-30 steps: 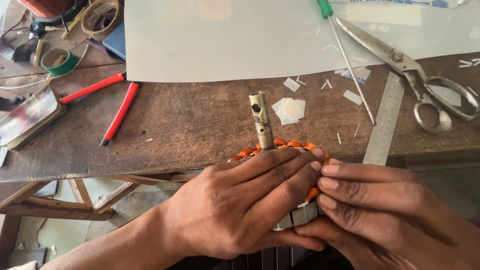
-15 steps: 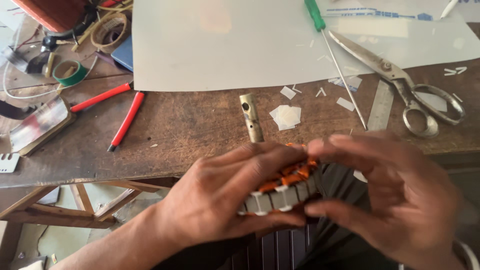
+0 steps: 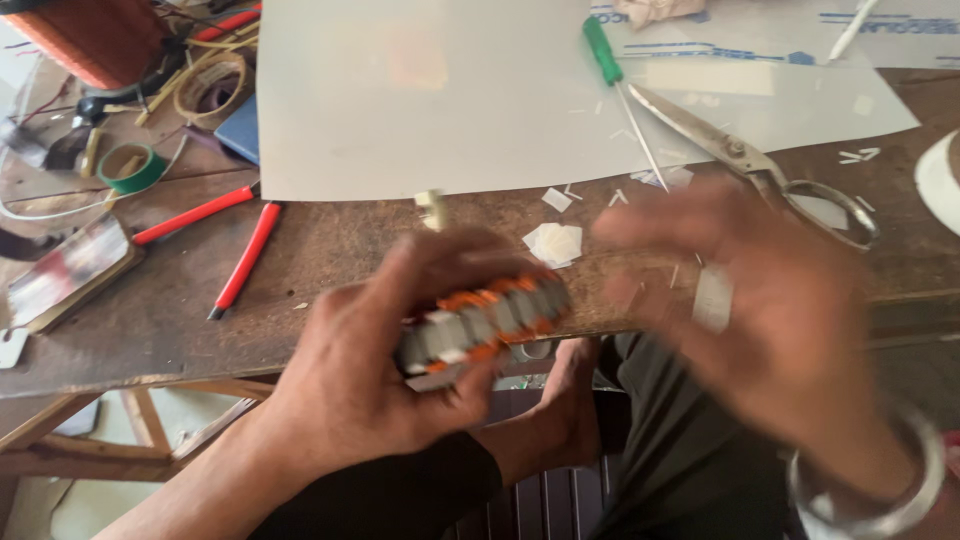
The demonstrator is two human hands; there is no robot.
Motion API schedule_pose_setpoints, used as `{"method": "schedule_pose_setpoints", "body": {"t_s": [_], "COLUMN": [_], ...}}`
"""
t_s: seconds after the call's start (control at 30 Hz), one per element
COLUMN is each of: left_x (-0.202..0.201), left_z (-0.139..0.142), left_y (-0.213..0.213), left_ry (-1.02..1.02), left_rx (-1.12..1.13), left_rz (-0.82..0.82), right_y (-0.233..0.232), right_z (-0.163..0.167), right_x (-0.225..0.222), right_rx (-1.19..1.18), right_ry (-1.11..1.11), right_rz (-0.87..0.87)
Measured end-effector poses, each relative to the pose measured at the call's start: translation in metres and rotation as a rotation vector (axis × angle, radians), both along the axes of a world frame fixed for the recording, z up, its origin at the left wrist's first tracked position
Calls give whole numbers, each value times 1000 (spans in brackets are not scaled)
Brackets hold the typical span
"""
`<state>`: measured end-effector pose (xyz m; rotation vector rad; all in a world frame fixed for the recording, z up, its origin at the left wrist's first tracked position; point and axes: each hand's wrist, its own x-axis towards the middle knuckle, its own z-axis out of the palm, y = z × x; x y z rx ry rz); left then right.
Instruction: The person inserts small white plastic spacers into the slots of a laminated core assembly with copper windings. They use a metal rod to push the spacers into place and adjust the alignment of the core segments.
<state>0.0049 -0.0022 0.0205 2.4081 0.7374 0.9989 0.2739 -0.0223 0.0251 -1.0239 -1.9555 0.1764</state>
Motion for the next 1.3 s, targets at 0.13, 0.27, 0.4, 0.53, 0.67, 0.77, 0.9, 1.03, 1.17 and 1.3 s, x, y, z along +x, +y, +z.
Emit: {"method": "schedule_pose_setpoints", "body": {"t_s": [0.13,0.27,0.4,0.53,0.67,0.77,0.9,1.03,1.17,1.3], "left_x": [-1,5,7,6,9,4,-4,-5,-6,-9], "left_z": [2,4,9,12,13,19,29,34,32,22], "left_y": [0,-3,-5,-4,-2,-3,-1,1,0,6], "left_ry": [8,55,167,55,23,87,149,260,326,272], "left_rx": [-121,-36,205,180,116,114,51,118,160,220], "left_rz": [180,205,211,75,30,33,-7,71,182,196], "right_y": [30,51,55,67,91,121,147,163,163,161], "right_z": [16,17,9,-14,-17,9,29,27,29,21], "right_x": [44,66,57,54,100,142,165,161,156,153], "right_rx": [-84,-240,-420,-365,-105,-23,-145,-381,-336,-379], "right_ry": [-8,-228,-453,-351,-276,-430,-425,-448,-450,-463], "right_rz": [-155,-346,-448,-354,-423,-609,-712,-801,-827,-856]}}
